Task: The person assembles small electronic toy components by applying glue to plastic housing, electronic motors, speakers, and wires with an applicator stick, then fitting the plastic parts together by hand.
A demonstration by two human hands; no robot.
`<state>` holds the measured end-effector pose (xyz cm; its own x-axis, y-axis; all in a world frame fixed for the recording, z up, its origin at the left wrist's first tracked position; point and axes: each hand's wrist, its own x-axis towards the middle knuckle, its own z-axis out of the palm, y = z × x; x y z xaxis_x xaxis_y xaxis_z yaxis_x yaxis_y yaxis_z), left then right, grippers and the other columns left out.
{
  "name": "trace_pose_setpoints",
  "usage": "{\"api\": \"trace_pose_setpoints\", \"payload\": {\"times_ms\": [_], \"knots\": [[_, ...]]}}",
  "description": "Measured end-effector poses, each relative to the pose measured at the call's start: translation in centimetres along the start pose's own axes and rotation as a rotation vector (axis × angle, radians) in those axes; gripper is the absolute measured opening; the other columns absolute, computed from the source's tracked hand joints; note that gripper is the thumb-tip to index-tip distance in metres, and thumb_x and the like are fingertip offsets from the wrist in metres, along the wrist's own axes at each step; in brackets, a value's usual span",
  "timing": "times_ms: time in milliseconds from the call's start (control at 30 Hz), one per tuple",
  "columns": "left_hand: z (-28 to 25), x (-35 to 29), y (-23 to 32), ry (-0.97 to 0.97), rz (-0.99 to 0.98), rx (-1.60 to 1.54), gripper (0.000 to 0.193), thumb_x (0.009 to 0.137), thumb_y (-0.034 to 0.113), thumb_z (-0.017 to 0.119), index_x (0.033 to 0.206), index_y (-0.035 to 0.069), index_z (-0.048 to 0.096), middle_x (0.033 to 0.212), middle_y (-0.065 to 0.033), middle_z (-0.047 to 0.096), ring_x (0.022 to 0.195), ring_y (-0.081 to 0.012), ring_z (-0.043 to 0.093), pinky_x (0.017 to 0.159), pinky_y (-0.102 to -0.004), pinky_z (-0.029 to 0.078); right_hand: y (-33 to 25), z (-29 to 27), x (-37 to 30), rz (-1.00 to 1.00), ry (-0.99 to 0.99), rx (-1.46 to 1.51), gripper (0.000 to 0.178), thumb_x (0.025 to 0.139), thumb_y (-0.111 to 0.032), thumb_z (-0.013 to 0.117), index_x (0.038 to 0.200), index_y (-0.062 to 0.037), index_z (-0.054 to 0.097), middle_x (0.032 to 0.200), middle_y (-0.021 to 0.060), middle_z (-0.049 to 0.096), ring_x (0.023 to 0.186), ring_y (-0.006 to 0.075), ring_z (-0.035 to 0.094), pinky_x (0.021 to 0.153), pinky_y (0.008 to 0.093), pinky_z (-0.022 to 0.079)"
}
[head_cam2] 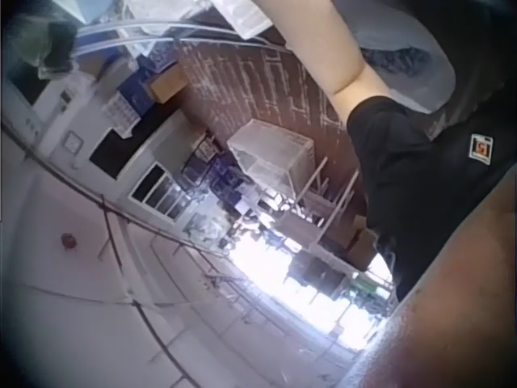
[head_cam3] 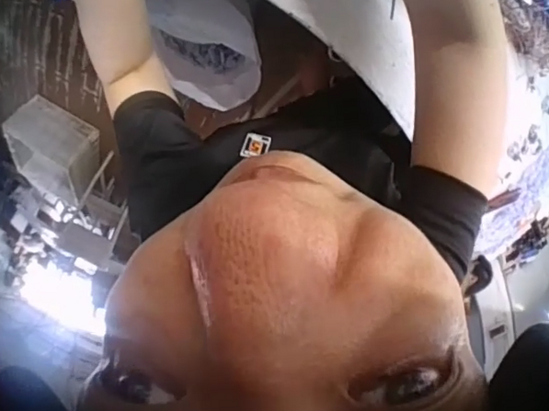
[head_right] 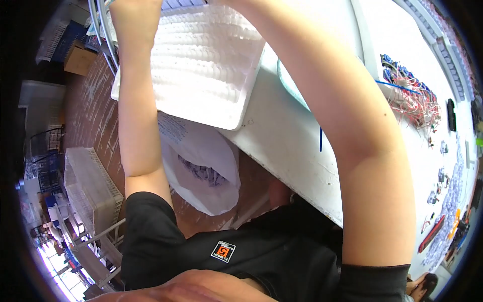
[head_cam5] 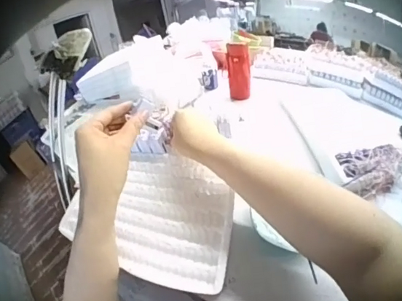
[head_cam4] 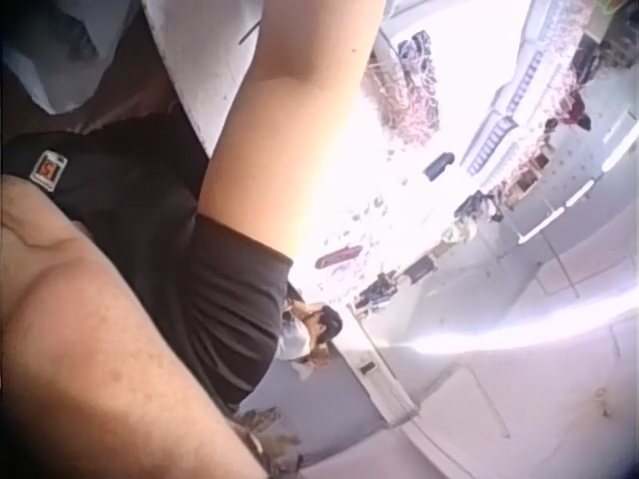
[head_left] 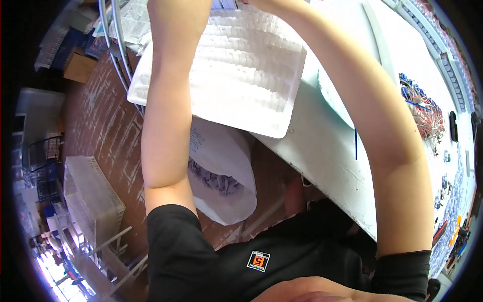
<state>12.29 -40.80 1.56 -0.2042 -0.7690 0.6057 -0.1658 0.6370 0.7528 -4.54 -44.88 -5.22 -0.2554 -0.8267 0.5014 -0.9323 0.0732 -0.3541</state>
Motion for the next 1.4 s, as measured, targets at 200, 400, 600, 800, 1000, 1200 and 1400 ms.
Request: {"api": "trace_pose_setpoints", "payload": {"times_ms": [200, 400, 600, 800, 1000, 1200, 1400], "knots": [[-0.3, -0.1, -1.1, 0.086, 0.037, -0.273, 0.026, 0.091, 0.001, 0.069, 0.114, -0.009, 0.064, 0.094, -0.0079, 0.069, 0.083, -0.0107, 0.064, 0.075, -0.0224, 0.052, -0.6, -1.7, -0.7, 0.078, -0.121, 0.123, 0.022, 0.077, -0.019, 0.069, 0.086, 0.0001, 0.075, 0.087, 0.0240, 0.071, 0.083, 0.0372, 0.071, 0.077, 0.0457, 0.055], [-0.1, 0.6, -2.5, 0.018, 0.141, -0.318, 0.024, 0.091, 0.000, 0.068, 0.114, -0.005, 0.064, 0.092, -0.0052, 0.067, 0.081, -0.0095, 0.062, 0.074, -0.0224, 0.051, -0.1, -4.7, -1.0, 0.186, 0.044, 0.181, 0.031, 0.081, -0.035, 0.075, 0.083, -0.0051, 0.077, 0.075, 0.0179, 0.071, 0.072, 0.0321, 0.070, 0.071, 0.0421, 0.054], [0.5, 0.5, -2.8, -0.097, 0.075, -0.113, 0.024, 0.088, 0.002, 0.071, 0.111, -0.001, 0.068, 0.088, -0.0067, 0.071, 0.078, -0.0098, 0.064, 0.069, -0.0243, 0.051, 0.1, -4.7, 0.1, 0.297, -0.092, 0.284, 0.027, 0.087, -0.029, 0.070, 0.086, -0.0029, 0.077, 0.072, 0.0123, 0.072, 0.069, 0.0225, 0.071, 0.067, 0.0329, 0.056], [1.1, 0.8, -3.9, -0.233, 0.157, 0.137, 0.024, 0.087, 0.008, 0.073, 0.109, -0.002, 0.069, 0.082, -0.0063, 0.070, 0.074, -0.0129, 0.065, 0.066, -0.0260, 0.052, 2.3, -2.4, 1.4, 0.412, -0.240, 0.948, 0.023, 0.091, -0.018, 0.065, 0.097, 0.0022, 0.074, 0.084, 0.0098, 0.075, 0.075, 0.0172, 0.072, 0.068, 0.0248, 0.057], [2.5, 1.1, -7.7, -0.210, 0.419, 0.290, 0.027, 0.082, 0.020, 0.078, 0.105, 0.007, 0.075, 0.090, -0.0159, 0.070, 0.080, -0.0282, 0.070, 0.073, -0.0354, 0.055, 0.4, -5.5, -3.3, 0.193, -0.058, 0.642, 0.021, 0.087, -0.009, 0.061, 0.101, 0.0034, 0.072, 0.091, 0.0164, 0.074, 0.080, 0.0232, 0.071, 0.073, 0.0323, 0.055], [2.9, 1.3, -7.9, -0.216, 0.511, 0.426, 0.025, 0.085, 0.023, 0.076, 0.104, 0.007, 0.075, 0.089, -0.0161, 0.070, 0.078, -0.0301, 0.070, 0.074, -0.0364, 0.055, -2.0, -12.7, -15.2, -0.085, -0.061, 0.686, 0.024, 0.090, -0.009, 0.058, 0.111, -0.0066, 0.070, 0.098, 0.0088, 0.073, 0.083, 0.0200, 0.069, 0.077, 0.0333, 0.054], [3.8, 1.2, -6.8, -0.242, 0.423, 0.527, 0.028, 0.085, 0.027, 0.076, 0.104, 0.006, 0.075, 0.090, -0.0162, 0.071, 0.080, -0.0282, 0.070, 0.075, -0.0350, 0.055, -4.8, -22.8, -30.2, -0.250, -0.633, 0.869, 0.031, 0.085, -0.002, 0.063, 0.116, -0.0075, 0.059, 0.100, 0.0103, 0.062, 0.095, 0.0314, 0.063, 0.079, 0.0398, 0.054]]}}
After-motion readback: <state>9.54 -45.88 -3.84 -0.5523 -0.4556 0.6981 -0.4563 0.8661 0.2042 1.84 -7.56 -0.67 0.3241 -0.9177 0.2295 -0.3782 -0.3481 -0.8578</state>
